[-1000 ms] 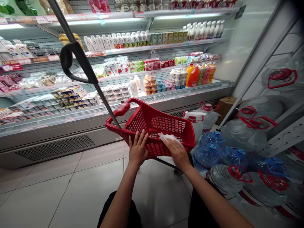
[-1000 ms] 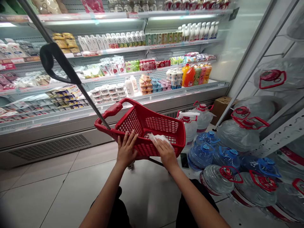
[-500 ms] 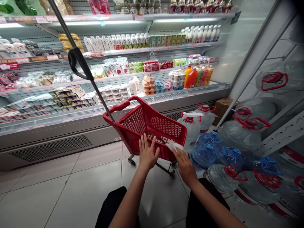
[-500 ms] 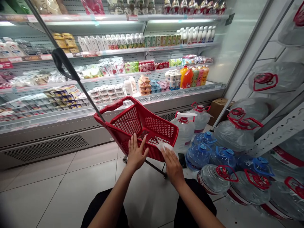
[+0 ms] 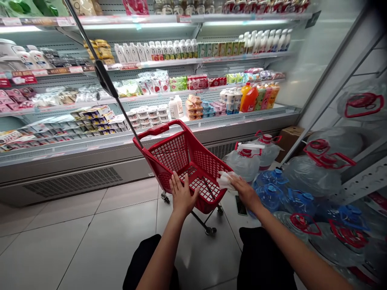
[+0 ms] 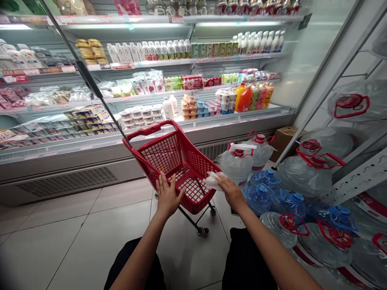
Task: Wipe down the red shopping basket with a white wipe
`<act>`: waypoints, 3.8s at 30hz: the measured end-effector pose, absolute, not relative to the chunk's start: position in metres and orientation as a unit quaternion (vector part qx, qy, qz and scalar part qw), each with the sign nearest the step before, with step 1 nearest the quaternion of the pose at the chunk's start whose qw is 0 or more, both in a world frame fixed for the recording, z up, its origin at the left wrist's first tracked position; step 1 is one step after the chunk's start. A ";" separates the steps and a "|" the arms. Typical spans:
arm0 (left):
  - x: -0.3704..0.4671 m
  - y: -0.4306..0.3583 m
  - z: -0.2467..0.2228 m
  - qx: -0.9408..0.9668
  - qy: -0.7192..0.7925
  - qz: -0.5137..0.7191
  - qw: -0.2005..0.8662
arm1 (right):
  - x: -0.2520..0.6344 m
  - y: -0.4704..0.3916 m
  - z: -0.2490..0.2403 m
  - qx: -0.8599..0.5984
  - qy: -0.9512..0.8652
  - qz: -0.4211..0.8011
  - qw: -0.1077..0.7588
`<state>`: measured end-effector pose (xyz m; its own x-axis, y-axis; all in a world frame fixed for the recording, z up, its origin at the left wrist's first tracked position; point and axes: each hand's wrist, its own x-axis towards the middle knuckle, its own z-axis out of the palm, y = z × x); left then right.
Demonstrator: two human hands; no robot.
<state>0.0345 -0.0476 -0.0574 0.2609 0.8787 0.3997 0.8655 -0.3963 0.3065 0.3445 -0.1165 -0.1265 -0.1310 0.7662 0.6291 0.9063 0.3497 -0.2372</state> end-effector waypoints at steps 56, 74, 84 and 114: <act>0.041 -0.069 -0.069 0.896 0.399 0.194 -0.027 | 0.230 -0.161 -0.125 -0.532 -0.775 -0.149 0.305; 0.024 -0.057 -0.067 0.893 0.409 0.186 -0.011 | 0.223 -0.163 -0.115 -0.516 -0.786 -0.128 0.316; 0.005 -0.055 -0.064 0.893 0.401 0.203 -0.038 | 0.262 -0.162 -0.106 -0.436 -0.839 -0.118 0.304; -0.010 -0.087 -0.083 0.865 0.439 0.228 -0.085 | 0.305 -0.060 -0.074 -0.439 -0.832 -0.069 0.332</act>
